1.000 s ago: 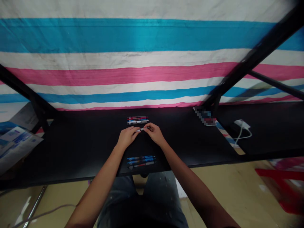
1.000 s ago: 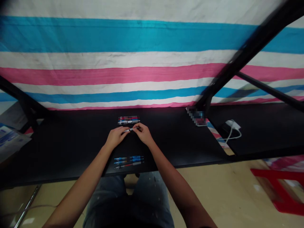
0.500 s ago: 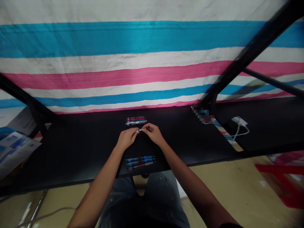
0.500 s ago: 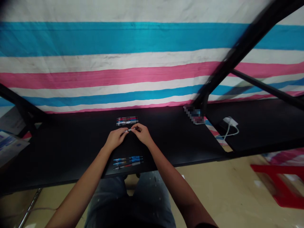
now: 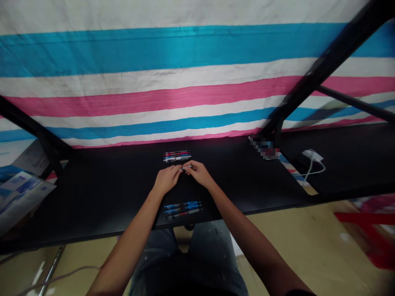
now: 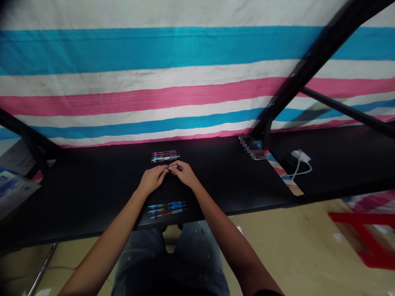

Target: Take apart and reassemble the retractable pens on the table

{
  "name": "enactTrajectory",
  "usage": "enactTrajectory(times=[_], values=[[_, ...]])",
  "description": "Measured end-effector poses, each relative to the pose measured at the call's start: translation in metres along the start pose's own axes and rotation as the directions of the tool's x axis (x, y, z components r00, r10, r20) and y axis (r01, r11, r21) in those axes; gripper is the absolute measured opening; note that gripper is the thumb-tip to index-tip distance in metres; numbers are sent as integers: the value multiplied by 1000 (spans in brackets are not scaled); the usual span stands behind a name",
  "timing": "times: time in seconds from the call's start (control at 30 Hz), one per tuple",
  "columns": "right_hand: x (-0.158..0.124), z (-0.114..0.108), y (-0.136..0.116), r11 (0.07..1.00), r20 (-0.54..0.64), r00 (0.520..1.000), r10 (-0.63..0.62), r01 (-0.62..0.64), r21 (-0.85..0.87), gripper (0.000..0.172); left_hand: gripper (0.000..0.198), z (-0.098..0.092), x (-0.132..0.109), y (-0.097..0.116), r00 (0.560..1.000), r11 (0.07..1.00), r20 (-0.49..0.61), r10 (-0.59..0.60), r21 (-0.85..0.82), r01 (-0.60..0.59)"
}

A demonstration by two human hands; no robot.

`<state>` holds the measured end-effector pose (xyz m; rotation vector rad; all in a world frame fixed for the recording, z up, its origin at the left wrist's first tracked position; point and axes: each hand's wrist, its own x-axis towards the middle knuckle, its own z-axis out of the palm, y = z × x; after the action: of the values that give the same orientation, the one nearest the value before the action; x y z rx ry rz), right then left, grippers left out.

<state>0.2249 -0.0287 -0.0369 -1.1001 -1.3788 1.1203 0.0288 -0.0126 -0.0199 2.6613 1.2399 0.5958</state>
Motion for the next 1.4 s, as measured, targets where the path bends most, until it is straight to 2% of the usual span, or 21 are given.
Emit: enactTrajectory(times=[0.1, 0.2, 0.33, 0.57, 0.63, 0.73, 0.87, 1.03, 1.13, 1.27, 1.4], values=[[0, -1, -2, 1000, -24, 1000, -11, 11, 21, 24, 28, -2, 0, -1, 999, 999, -24, -27, -33, 26], [0, -2, -4, 996, -55, 998, 29, -25, 81, 28, 27, -3, -1, -1, 998, 996, -48, -48, -72, 44], [1, -5, -5, 979, -153, 985, 79, -48, 196, 31, 27, -3, -1, -2, 994, 991, -77, -76, -118, 67], [6, -12, -5, 943, -394, 909, 138, 1, 333, 36, 27, -6, -1, -1, 993, 985, -72, -93, -150, 81], [6, -12, -6, 915, -378, 910, 169, -2, 404, 33, 27, -7, -1, 0, 993, 984, -72, -97, -154, 85], [5, -8, -6, 891, -275, 946, 169, -28, 453, 26, 26, -7, -1, 0, 993, 984, -66, -100, -152, 89], [2, -3, -4, 930, -156, 981, 114, -50, 365, 18, 25, -7, -1, 0, 993, 984, -61, -104, -148, 94], [-1, -3, -2, 988, -142, 986, 85, -65, 141, 25, 26, -6, -1, -1, 996, 987, -23, -91, -133, 87], [-1, -3, -3, 994, -129, 989, 72, -61, 89, 28, 27, -6, -1, -1, 998, 994, -1, -66, -89, 66], [-2, 0, -7, 991, -96, 991, 92, -82, 110, 29, 29, -6, 0, 0, 1000, 999, 7, -20, -44, 20], [-3, 5, -9, 963, -97, 985, 146, -119, 244, 29, 30, -5, -1, 0, 1000, 999, -22, -6, -51, 5]])
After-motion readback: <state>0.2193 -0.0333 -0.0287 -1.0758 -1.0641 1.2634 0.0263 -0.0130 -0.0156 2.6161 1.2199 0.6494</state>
